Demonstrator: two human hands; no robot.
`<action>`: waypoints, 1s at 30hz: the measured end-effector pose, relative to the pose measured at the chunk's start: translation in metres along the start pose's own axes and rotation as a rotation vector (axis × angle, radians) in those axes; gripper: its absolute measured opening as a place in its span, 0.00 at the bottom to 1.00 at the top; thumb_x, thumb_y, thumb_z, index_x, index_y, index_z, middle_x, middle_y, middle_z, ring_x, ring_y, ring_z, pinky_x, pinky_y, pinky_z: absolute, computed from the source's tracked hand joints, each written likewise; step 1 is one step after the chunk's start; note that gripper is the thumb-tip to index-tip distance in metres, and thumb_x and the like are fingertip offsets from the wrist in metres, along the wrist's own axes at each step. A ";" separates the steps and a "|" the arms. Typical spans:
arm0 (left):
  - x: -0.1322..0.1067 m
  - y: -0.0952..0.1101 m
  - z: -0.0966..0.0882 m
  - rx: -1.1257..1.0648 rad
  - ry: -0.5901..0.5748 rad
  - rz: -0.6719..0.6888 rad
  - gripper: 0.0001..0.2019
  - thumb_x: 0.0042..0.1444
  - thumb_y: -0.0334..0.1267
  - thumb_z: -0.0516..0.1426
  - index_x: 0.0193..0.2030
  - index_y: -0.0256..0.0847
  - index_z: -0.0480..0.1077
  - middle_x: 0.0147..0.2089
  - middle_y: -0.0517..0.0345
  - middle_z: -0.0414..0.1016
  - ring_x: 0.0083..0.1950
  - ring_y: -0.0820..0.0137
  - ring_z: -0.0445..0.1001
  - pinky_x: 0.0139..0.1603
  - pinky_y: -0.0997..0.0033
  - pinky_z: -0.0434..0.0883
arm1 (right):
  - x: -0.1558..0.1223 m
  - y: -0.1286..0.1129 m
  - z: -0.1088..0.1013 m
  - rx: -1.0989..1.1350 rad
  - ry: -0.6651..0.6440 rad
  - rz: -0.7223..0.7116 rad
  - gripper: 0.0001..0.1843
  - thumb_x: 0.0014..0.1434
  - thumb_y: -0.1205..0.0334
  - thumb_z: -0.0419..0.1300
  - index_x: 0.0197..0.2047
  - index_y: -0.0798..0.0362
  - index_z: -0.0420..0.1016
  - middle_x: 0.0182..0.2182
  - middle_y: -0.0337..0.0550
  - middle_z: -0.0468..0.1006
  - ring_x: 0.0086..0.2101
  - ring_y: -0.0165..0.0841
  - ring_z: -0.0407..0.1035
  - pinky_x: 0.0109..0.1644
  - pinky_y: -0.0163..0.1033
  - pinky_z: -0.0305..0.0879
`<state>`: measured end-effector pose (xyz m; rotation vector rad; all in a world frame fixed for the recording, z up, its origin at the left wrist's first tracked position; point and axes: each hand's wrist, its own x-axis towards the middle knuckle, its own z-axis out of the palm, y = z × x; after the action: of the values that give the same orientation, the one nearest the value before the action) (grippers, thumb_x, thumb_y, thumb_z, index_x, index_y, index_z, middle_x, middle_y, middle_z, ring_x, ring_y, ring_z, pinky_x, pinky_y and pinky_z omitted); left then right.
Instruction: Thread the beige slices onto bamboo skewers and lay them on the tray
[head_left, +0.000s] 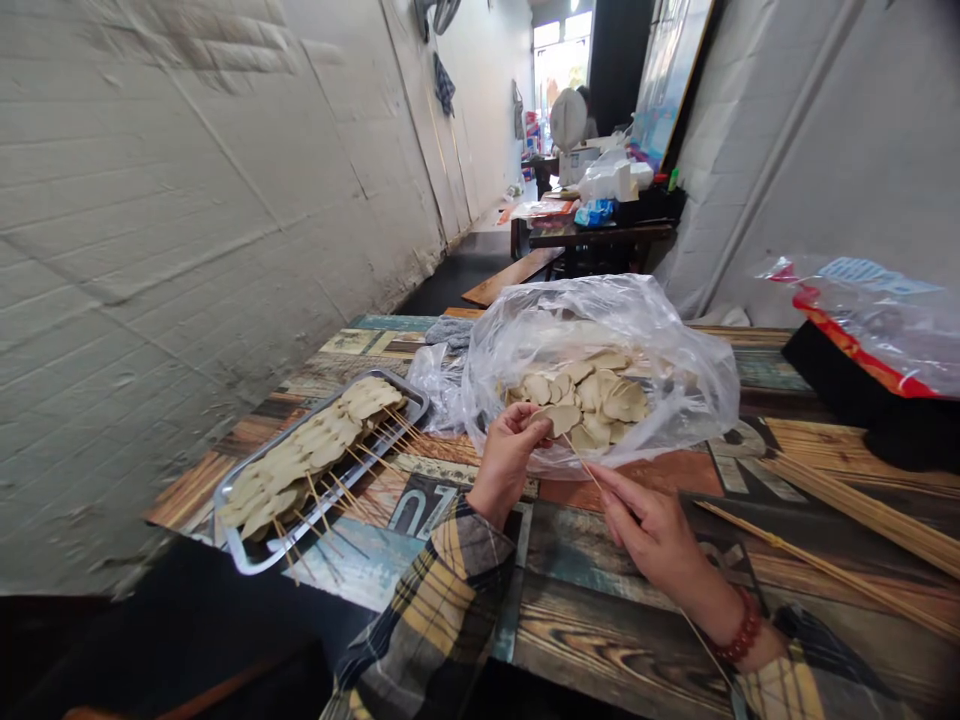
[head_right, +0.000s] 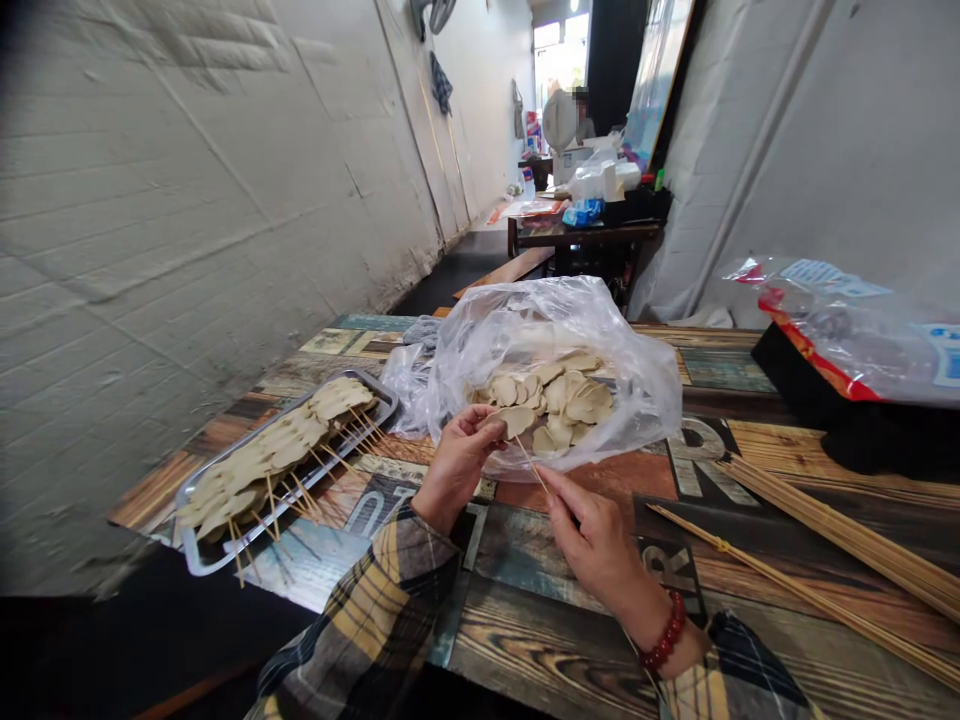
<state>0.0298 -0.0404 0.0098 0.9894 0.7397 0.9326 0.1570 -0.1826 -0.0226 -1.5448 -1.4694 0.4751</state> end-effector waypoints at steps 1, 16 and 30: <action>-0.001 0.000 0.000 0.000 -0.001 0.007 0.16 0.38 0.38 0.68 0.33 0.37 0.69 0.28 0.63 0.71 0.26 0.78 0.68 0.28 0.77 0.65 | 0.000 0.000 0.000 -0.007 0.004 -0.014 0.22 0.65 0.59 0.48 0.57 0.52 0.73 0.18 0.38 0.74 0.22 0.32 0.71 0.28 0.35 0.67; 0.000 -0.001 0.001 0.036 0.024 0.060 0.14 0.39 0.37 0.67 0.31 0.36 0.70 0.28 0.62 0.72 0.26 0.77 0.68 0.30 0.76 0.65 | 0.000 0.003 0.002 -0.035 0.027 -0.037 0.21 0.64 0.61 0.48 0.57 0.54 0.73 0.25 0.42 0.80 0.30 0.35 0.77 0.32 0.35 0.71; -0.003 -0.002 0.004 0.179 -0.008 0.147 0.09 0.42 0.36 0.65 0.30 0.36 0.71 0.28 0.62 0.71 0.29 0.77 0.67 0.32 0.76 0.63 | 0.004 0.005 0.002 -0.063 0.047 -0.003 0.21 0.64 0.61 0.48 0.53 0.57 0.76 0.27 0.44 0.82 0.29 0.34 0.77 0.32 0.35 0.71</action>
<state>0.0322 -0.0450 0.0097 1.2171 0.7614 1.0014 0.1588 -0.1777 -0.0261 -1.5923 -1.4630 0.3913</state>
